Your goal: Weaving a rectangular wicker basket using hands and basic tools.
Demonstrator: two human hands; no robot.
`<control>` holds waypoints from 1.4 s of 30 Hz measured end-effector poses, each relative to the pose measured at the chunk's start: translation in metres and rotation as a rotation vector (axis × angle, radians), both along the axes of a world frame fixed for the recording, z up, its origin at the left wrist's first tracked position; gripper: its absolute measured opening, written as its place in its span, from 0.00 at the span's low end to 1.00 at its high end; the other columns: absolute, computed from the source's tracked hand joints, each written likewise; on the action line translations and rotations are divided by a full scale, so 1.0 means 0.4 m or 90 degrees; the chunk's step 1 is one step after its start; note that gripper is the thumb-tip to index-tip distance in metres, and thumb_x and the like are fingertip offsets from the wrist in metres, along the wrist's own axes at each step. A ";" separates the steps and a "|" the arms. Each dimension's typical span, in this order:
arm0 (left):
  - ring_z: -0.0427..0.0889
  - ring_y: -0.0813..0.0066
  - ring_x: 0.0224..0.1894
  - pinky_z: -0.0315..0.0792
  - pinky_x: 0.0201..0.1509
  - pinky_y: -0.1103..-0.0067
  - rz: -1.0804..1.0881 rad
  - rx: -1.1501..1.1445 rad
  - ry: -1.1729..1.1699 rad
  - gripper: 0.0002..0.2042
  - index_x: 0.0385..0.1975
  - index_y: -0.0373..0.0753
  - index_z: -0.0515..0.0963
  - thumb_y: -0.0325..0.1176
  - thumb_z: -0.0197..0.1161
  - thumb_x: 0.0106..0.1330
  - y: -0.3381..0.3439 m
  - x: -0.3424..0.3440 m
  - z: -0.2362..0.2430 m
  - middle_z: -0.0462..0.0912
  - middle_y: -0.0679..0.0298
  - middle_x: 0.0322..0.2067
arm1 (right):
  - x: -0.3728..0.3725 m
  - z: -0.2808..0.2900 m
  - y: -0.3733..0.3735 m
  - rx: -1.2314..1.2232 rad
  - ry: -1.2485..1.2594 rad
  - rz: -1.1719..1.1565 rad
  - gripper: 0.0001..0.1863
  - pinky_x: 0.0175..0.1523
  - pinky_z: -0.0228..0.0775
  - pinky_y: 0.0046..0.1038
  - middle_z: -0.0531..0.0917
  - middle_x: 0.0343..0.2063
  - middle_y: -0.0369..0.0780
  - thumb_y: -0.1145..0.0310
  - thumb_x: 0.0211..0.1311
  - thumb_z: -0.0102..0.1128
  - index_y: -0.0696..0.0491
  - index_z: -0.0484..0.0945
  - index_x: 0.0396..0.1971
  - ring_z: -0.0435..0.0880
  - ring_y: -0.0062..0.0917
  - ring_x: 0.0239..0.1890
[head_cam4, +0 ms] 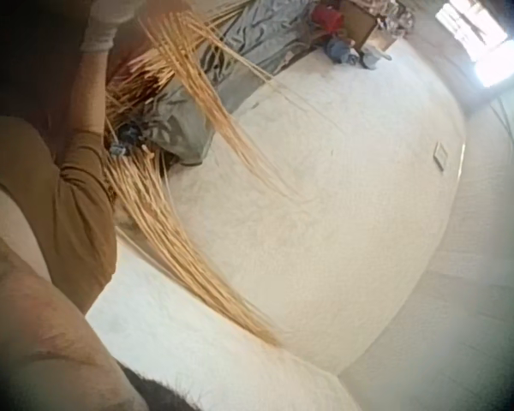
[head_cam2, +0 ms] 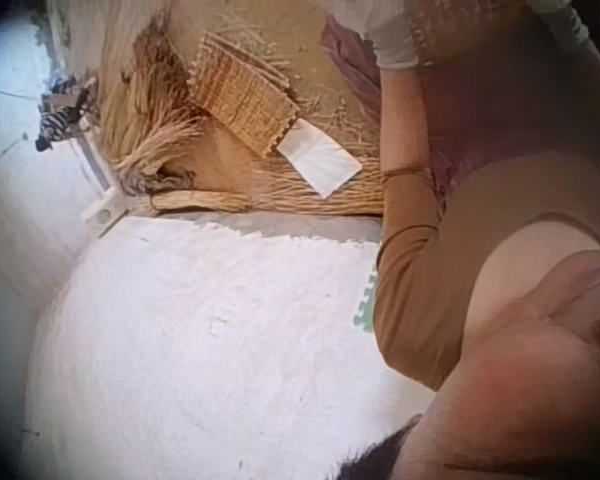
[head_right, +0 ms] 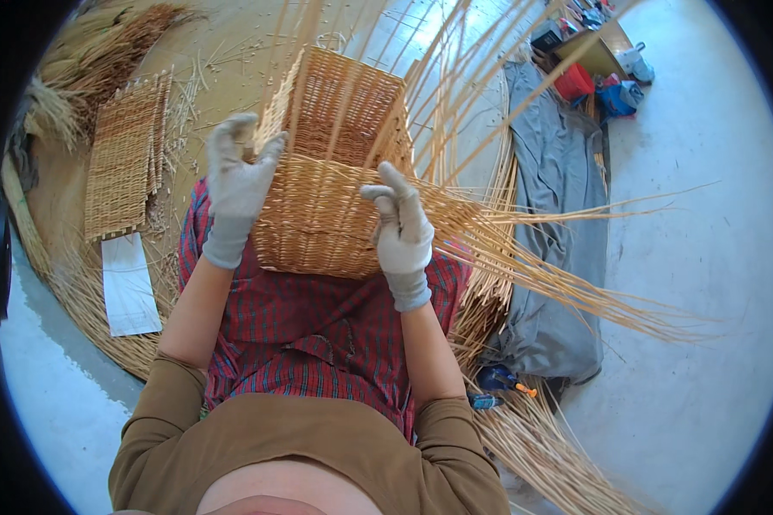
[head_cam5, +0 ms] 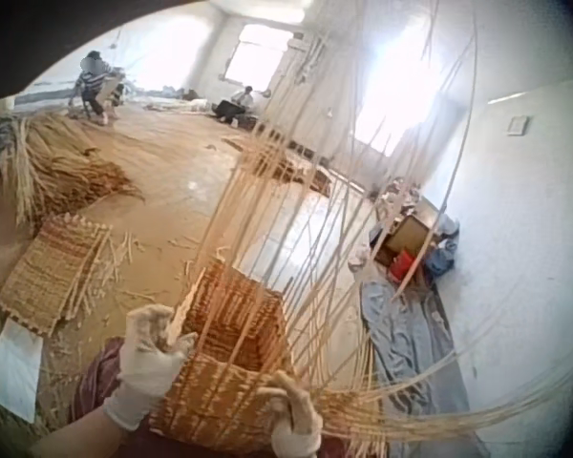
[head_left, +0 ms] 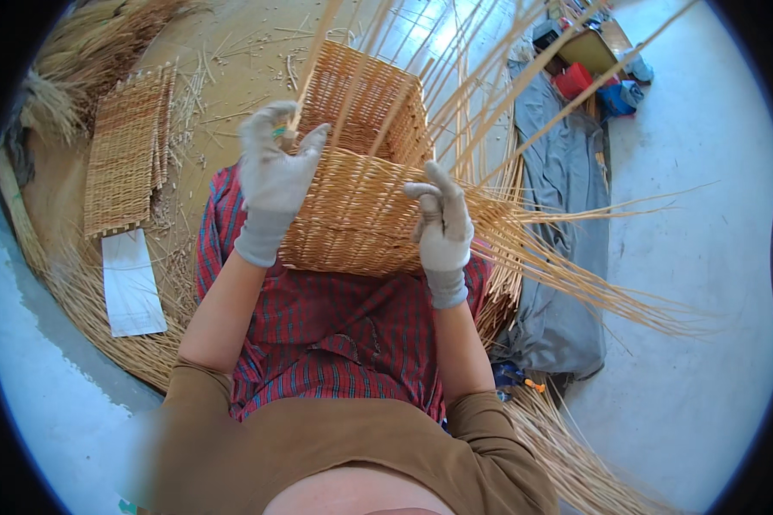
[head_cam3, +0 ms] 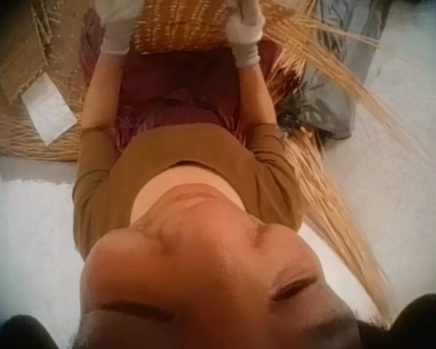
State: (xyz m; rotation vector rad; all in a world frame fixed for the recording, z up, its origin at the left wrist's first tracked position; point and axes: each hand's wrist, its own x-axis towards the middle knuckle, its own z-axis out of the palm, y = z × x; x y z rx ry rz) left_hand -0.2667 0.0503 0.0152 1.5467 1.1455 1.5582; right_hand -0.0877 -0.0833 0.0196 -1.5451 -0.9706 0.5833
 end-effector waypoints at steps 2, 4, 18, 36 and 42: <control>0.84 0.61 0.44 0.76 0.56 0.68 0.186 0.224 0.233 0.12 0.44 0.43 0.81 0.31 0.73 0.62 -0.049 -0.004 0.029 0.82 0.52 0.51 | 0.002 0.026 0.006 0.182 -0.366 0.024 0.22 0.38 0.80 0.25 0.89 0.44 0.42 0.85 0.66 0.49 0.50 0.83 0.53 0.91 0.27 0.35; 0.82 0.52 0.45 0.74 0.57 0.62 -0.129 0.298 0.499 0.25 0.60 0.50 0.78 0.40 0.73 0.60 -0.093 -0.007 0.026 0.74 0.46 0.59 | 0.013 0.109 0.073 0.186 -0.446 0.027 0.23 0.37 0.81 0.25 0.89 0.44 0.41 0.85 0.62 0.53 0.49 0.83 0.53 0.91 0.28 0.38; 0.70 0.46 0.65 0.66 0.67 0.57 -0.214 0.181 0.618 0.30 0.66 0.60 0.74 0.39 0.72 0.60 -0.355 0.008 -0.178 0.68 0.49 0.65 | -0.009 -0.147 -0.235 -0.007 0.140 -0.080 0.11 0.30 0.73 0.17 0.85 0.39 0.36 0.78 0.72 0.56 0.55 0.81 0.51 0.76 0.11 0.24; 0.76 0.60 0.60 0.64 0.66 0.58 -0.298 0.477 0.642 0.39 0.67 0.39 0.68 0.54 0.67 0.57 -0.231 0.427 0.008 0.77 0.57 0.57 | 0.068 -0.206 -0.331 -0.089 0.235 0.016 0.10 0.32 0.73 0.21 0.83 0.34 0.38 0.77 0.72 0.50 0.58 0.80 0.47 0.79 0.17 0.27; 0.82 0.63 0.50 0.71 0.53 0.66 -0.398 0.355 0.708 0.35 0.60 0.38 0.74 0.55 0.68 0.57 -0.187 0.418 0.054 0.81 0.59 0.49 | 0.110 -0.265 -0.331 -0.065 0.238 0.010 0.10 0.31 0.73 0.21 0.83 0.34 0.38 0.75 0.72 0.53 0.58 0.81 0.47 0.80 0.17 0.27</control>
